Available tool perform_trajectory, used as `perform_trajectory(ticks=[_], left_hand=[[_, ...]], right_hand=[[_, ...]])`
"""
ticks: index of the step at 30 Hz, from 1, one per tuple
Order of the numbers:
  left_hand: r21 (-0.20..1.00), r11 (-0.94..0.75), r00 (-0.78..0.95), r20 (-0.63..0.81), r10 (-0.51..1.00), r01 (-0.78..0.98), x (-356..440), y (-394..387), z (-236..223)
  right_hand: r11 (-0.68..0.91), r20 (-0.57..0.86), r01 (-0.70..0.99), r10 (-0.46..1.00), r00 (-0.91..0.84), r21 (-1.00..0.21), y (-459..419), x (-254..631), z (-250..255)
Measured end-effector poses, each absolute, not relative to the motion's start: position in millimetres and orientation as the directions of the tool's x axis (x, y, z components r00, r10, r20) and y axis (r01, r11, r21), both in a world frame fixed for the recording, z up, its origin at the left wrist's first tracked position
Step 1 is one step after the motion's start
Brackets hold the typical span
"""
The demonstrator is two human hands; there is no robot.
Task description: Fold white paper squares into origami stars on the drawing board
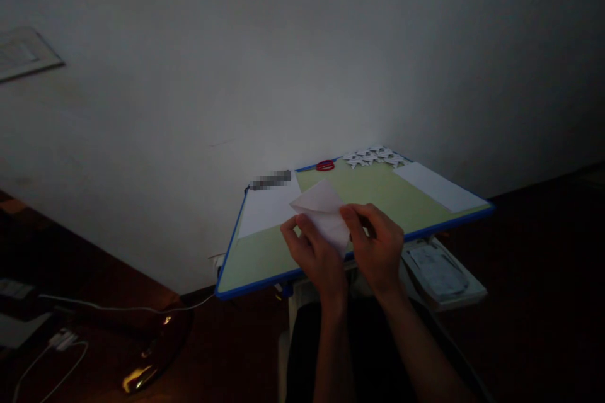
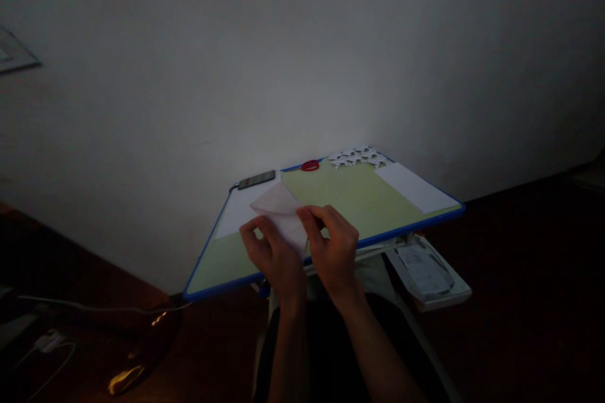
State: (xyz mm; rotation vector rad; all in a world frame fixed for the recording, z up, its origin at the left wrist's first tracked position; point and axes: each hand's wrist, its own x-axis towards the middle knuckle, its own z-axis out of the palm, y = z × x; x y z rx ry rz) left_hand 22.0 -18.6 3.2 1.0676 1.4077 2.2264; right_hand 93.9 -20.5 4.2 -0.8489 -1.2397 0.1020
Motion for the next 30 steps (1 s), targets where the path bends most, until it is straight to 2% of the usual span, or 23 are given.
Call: perform_trajectory(ticks=[4,9,13,17,24,27,30], left_hand=[[0.869,-0.480,-0.616,0.443,0.651,0.117,18,-15,4],[0.875,-0.452,-0.528,0.470,0.707,0.174,24,-11,-5],[0.879,-0.454,-0.416,0.472,0.777,0.148,31,-11,-11],[0.886,-0.445,-0.376,0.458,0.805,0.128,30,-13,-9],[0.891,-0.440,-0.382,0.448,0.808,0.113,22,-8,-9],[0.857,-0.505,-0.371,0.505,0.779,0.107,19,-8,-6],[0.821,-0.535,-0.251,0.570,0.782,0.198,16,-12,-1]], right_hand=[[0.684,0.769,0.362,0.508,0.387,-0.634,-19,94,1],[0.624,0.697,0.353,0.477,0.535,-0.697,-14,96,-4],[0.602,0.655,0.333,0.455,0.604,-0.726,-11,101,-5],[0.610,0.643,0.298,0.485,0.593,-0.734,-9,105,-5],[0.639,0.607,0.122,0.629,0.486,-0.760,-9,109,0],[0.635,0.596,0.095,0.647,0.476,-0.766,-8,112,3],[0.631,0.585,0.082,0.652,0.482,-0.771,-6,116,3]])
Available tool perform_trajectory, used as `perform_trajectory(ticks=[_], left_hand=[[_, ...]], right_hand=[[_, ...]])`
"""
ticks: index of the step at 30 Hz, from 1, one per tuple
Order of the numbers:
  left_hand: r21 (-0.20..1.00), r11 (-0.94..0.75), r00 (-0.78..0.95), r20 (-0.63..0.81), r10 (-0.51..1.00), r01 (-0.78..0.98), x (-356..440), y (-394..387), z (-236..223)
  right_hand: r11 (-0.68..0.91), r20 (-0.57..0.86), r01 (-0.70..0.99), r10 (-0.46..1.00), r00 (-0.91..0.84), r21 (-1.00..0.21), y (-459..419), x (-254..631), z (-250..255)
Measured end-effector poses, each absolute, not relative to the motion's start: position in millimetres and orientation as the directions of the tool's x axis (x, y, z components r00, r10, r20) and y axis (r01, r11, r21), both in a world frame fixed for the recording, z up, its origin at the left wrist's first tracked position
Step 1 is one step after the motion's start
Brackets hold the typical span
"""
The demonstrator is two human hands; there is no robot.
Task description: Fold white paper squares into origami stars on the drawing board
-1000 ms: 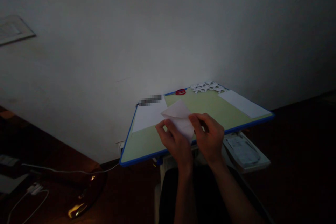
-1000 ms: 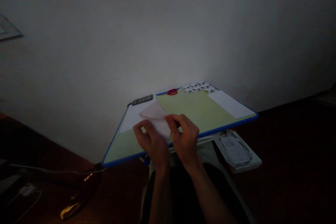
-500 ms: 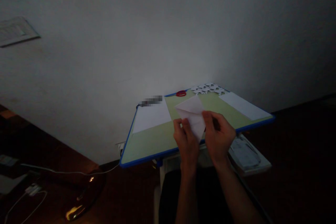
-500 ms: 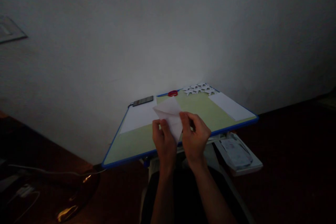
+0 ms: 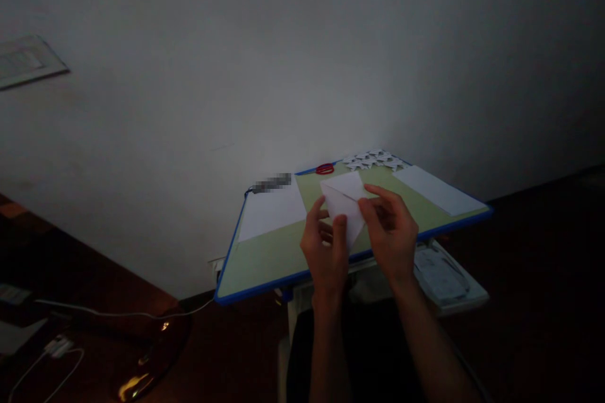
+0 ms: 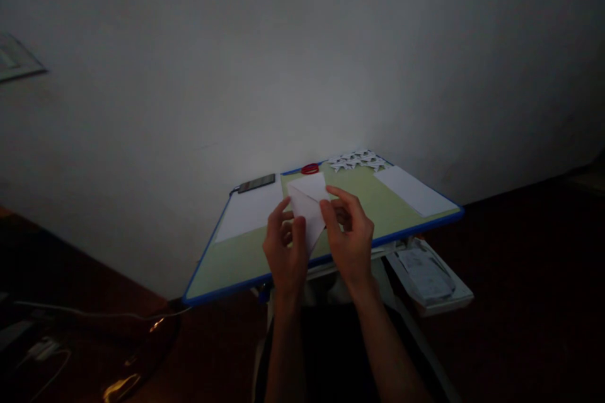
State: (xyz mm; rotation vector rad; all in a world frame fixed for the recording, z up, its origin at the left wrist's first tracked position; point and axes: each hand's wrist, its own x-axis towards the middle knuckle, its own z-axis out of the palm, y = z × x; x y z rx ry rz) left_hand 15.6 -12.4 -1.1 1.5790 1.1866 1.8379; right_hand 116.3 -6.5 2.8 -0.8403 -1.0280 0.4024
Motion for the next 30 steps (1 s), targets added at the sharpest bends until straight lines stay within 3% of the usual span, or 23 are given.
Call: perform_trajectory(ticks=[8,15,19,24,30], left_hand=[[0.761,-0.590,-0.008,0.614,0.789,0.270,2,-16,6],[0.876,-0.482,-0.009,0.482,0.876,0.033,-6,-13,2],[0.880,-0.474,-0.163,0.470,0.868,0.015,-6,-10,2],[0.879,-0.477,-0.400,0.442,0.803,0.016,-10,-4,-1],[0.904,-0.421,-0.434,0.411,0.802,0.079,-18,-1,-4]], right_hand=[[0.660,0.619,0.055,0.669,0.411,-0.749,-6,130,7],[0.646,0.594,-0.003,0.703,0.391,-0.763,-3,138,2],[0.640,0.593,-0.075,0.745,0.305,-0.765,2,143,-4],[0.587,0.583,-0.116,0.810,0.070,-0.801,4,154,-12],[0.525,0.523,-0.015,0.844,-0.114,-0.851,4,160,-17]])
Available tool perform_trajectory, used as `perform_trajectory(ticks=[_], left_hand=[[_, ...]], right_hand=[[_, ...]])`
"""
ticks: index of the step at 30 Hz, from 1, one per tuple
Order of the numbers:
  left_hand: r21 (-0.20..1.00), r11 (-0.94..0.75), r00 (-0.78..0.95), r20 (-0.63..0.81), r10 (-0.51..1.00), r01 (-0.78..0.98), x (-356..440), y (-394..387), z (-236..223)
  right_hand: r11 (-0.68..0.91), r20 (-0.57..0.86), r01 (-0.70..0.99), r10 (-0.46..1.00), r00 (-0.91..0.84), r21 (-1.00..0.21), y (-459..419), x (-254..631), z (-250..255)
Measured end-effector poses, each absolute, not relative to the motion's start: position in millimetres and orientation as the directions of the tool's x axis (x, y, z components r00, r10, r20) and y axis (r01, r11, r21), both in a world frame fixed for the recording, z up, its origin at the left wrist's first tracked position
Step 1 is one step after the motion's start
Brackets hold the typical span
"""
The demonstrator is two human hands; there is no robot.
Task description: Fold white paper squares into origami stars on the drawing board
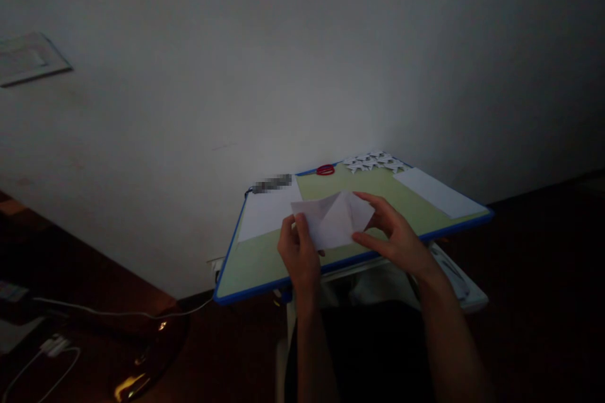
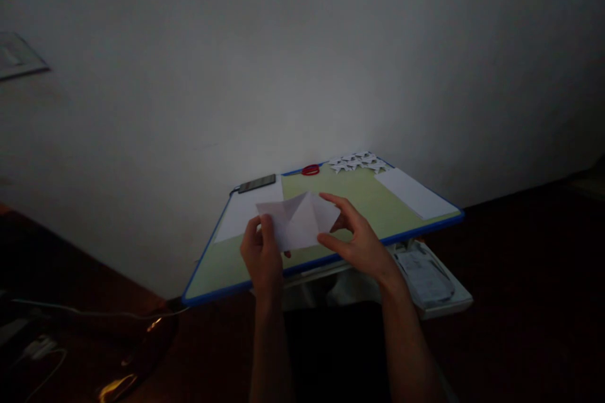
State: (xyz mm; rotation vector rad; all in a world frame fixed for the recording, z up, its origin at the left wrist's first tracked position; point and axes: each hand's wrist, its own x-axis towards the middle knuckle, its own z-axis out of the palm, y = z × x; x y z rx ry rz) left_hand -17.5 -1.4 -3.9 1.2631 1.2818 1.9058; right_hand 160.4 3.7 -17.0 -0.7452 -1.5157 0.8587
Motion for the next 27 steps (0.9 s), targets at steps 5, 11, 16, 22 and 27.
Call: perform_trajectory(ticks=[5,11,16,22,27], left_hand=[[0.912,-0.393,-0.351,0.408,0.843,0.118,-21,-6,-2],[0.931,-0.357,-0.288,0.322,0.902,-0.076,-21,-11,4],[0.884,-0.393,-0.287,0.319,0.903,-0.252,-13,-6,1],[0.927,-0.347,-0.021,0.347,0.938,-0.146,1,-7,-2],[0.927,-0.364,-0.098,0.356,0.929,-0.085,4,-8,-2]], right_hand=[[0.506,0.514,-0.091,0.853,-0.093,-0.857,2,159,-13],[0.423,0.452,-0.178,0.874,-0.176,-0.888,-5,163,-8],[0.438,0.422,-0.179,0.898,0.121,-0.881,4,152,-8],[0.468,0.438,-0.150,0.878,0.195,-0.871,9,139,-10],[0.543,0.542,-0.058,0.840,0.032,-0.838,0,139,-7]])
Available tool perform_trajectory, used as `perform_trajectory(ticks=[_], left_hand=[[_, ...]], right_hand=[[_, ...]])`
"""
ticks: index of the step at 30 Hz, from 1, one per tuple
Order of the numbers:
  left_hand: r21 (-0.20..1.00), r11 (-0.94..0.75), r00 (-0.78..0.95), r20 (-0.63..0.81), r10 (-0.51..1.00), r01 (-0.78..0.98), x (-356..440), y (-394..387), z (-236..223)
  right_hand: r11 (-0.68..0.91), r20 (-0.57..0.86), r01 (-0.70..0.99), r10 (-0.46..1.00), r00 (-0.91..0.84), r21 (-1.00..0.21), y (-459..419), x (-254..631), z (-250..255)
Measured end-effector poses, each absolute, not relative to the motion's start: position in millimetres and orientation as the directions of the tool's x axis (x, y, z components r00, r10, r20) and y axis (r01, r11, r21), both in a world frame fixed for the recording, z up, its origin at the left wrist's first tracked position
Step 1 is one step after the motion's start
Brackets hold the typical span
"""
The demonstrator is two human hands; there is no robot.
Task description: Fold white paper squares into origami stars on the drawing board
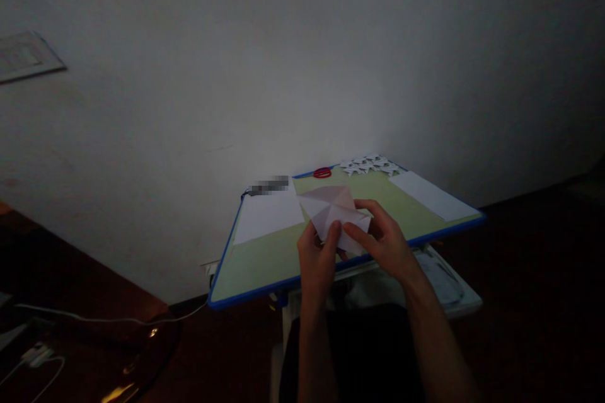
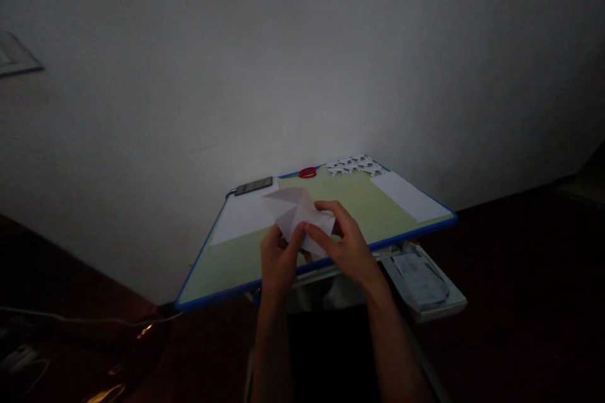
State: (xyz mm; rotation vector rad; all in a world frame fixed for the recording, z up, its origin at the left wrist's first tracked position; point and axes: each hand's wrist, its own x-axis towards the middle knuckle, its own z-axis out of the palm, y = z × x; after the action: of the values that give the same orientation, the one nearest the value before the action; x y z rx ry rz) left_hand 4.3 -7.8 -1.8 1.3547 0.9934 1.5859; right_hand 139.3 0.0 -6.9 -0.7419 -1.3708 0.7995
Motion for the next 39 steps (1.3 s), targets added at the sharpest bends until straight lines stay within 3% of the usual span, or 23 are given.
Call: perform_trajectory(ticks=[4,7,13,19,23,29,39], left_hand=[[0.911,-0.411,-0.238,0.398,0.886,-0.006,0,-9,0],[0.886,-0.463,-0.299,0.448,0.843,0.023,1,-11,4],[0.856,-0.490,-0.294,0.517,0.804,0.166,4,-15,7],[0.877,-0.477,-0.191,0.479,0.857,0.060,0,-13,3],[0.882,-0.471,-0.137,0.469,0.872,0.017,-6,-12,1],[0.806,-0.586,-0.072,0.592,0.803,0.086,-17,-15,2],[0.654,-0.742,0.081,0.740,0.668,0.145,-26,-17,11]], right_hand=[[0.663,0.660,0.049,0.748,-0.067,-0.747,-1,141,-1],[0.665,0.662,0.041,0.746,-0.062,-0.746,1,139,-1],[0.430,0.440,-0.163,0.897,-0.029,-0.888,1,133,-5],[0.397,0.408,-0.176,0.912,-0.033,-0.901,-4,136,0],[0.502,0.502,-0.022,0.865,0.014,-0.864,-8,137,4],[0.705,0.713,0.180,0.701,-0.027,-0.686,-14,139,12],[0.757,0.775,0.284,0.628,-0.068,-0.588,-22,141,17]])
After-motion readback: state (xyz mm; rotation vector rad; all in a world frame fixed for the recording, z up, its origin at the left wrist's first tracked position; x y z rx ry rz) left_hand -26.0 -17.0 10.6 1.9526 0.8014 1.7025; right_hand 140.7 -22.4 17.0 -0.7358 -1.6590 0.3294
